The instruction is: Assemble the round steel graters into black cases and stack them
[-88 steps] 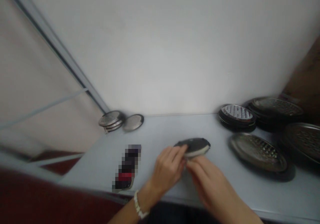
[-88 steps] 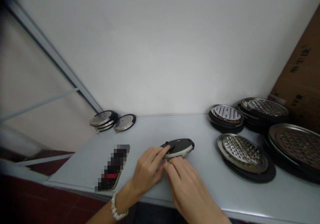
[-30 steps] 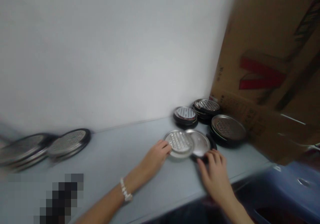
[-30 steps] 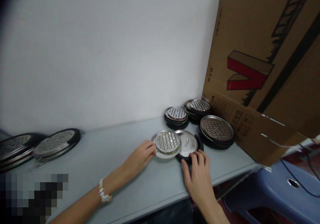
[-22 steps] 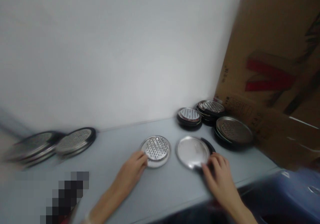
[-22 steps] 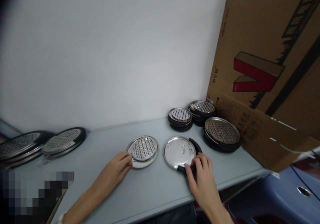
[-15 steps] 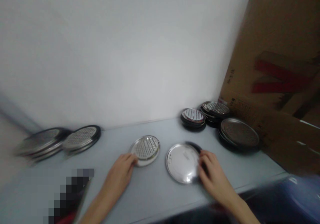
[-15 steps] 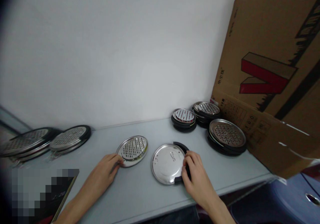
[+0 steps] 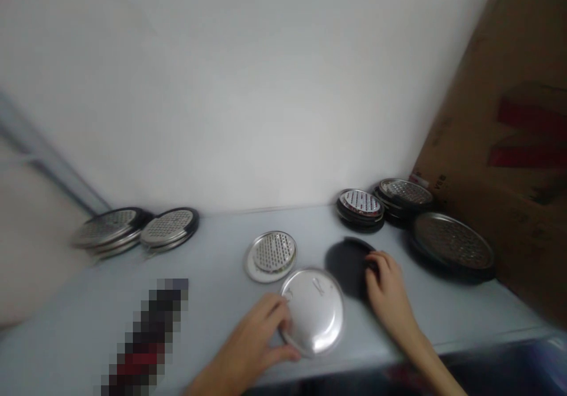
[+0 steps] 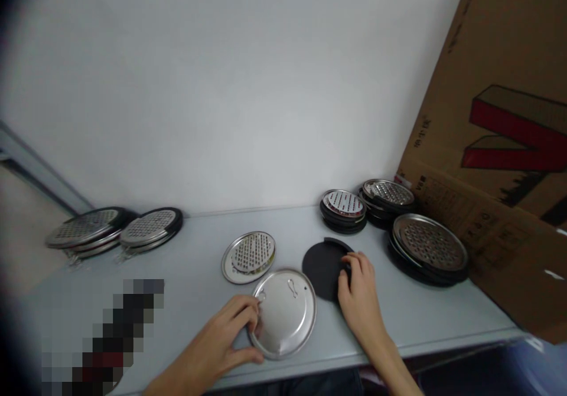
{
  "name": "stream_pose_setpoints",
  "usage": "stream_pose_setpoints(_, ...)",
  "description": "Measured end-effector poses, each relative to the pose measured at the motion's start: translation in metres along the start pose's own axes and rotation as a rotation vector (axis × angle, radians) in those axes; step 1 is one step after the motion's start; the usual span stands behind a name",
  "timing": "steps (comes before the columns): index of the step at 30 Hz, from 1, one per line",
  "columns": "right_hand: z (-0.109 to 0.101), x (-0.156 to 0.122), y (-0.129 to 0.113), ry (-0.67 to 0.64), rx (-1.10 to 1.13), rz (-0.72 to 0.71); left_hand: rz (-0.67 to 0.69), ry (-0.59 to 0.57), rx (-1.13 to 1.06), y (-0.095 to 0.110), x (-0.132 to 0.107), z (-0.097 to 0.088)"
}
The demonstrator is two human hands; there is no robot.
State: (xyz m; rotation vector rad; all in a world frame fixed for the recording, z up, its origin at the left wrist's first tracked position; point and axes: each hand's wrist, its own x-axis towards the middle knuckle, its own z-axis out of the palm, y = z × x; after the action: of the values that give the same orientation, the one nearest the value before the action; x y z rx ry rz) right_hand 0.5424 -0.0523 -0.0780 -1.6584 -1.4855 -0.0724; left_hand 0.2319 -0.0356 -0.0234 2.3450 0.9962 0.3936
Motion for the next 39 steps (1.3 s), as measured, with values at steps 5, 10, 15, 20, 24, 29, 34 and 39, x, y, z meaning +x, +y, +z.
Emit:
stream_pose_setpoints(5,0.0,0.003,-0.001,0.087,-0.104,0.001,0.033,0.052,-0.043,-0.01,-0.015,-0.01)
stream_pose_setpoints(10,-0.003,0.005,-0.032,0.147,-0.05,-0.18,-0.07,0.298,0.056,-0.016,-0.002,-0.027)
stream_pose_setpoints(15,0.015,-0.001,-0.084,-0.207,0.157,-0.308,-0.104,0.446,0.199,-0.036,0.037,-0.038)
stream_pose_setpoints(20,0.033,-0.011,-0.098,-0.302,0.198,-0.31,-0.081,0.326,0.266,-0.045,0.06,-0.04)
stream_pose_setpoints(24,0.03,-0.013,-0.089,-0.312,0.29,-0.239,-0.128,0.344,0.247,-0.025,0.047,-0.041)
stream_pose_setpoints(29,0.028,-0.01,-0.088,-0.335,0.335,-0.163,-0.106,-0.027,0.158,0.005,0.024,-0.043)
stream_pose_setpoints(34,0.024,-0.007,-0.091,-0.464,0.227,-0.17,-0.189,-0.107,0.179,0.01,0.029,-0.045)
stream_pose_setpoints(39,0.018,-0.005,-0.088,-0.535,0.138,-0.167,-0.206,-0.124,0.213,0.007,0.039,-0.052)
